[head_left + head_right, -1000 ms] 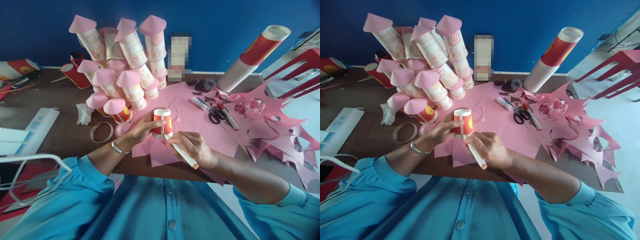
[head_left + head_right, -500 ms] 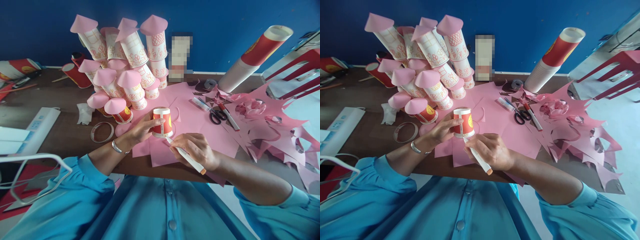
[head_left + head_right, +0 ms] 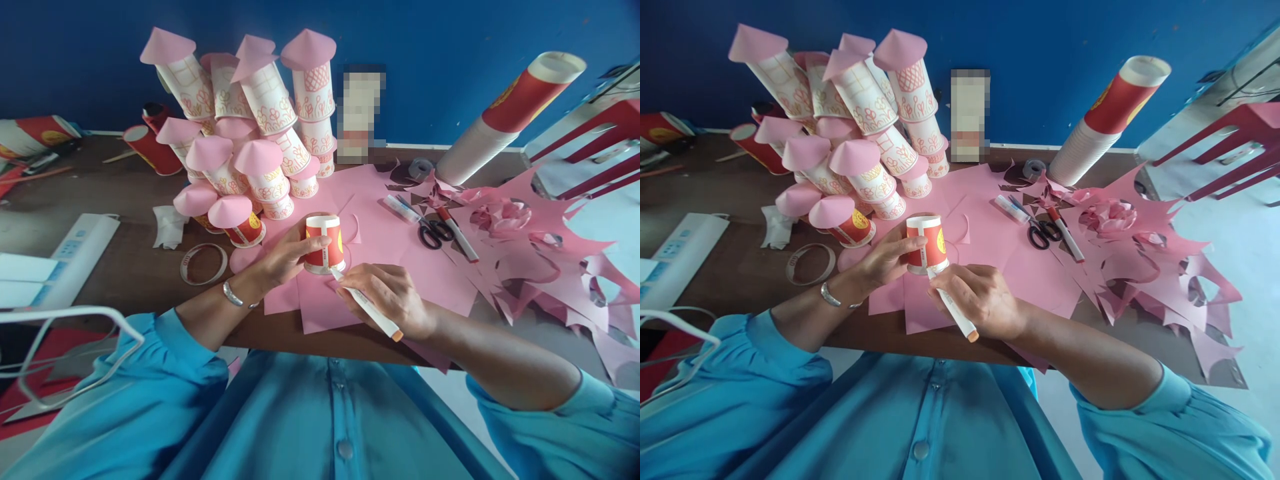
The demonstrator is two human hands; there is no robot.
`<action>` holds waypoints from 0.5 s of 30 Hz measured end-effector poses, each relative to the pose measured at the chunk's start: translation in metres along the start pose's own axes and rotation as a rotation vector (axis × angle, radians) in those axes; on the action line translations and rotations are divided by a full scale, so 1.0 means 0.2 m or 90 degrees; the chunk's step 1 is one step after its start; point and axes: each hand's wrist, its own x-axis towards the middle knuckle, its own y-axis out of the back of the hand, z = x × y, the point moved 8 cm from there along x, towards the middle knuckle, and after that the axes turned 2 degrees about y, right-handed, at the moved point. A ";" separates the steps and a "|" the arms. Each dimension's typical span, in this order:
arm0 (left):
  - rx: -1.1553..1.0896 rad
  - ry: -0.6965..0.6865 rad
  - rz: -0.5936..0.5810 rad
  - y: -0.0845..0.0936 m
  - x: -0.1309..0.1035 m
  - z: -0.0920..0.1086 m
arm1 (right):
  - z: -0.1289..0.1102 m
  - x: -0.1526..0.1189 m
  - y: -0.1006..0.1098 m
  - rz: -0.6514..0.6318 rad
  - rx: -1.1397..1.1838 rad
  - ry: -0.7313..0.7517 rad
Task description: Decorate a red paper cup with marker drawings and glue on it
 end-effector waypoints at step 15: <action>0.011 0.012 -0.002 0.00 0.00 -0.01 | 0.00 0.01 -0.02 -0.027 -0.011 -0.003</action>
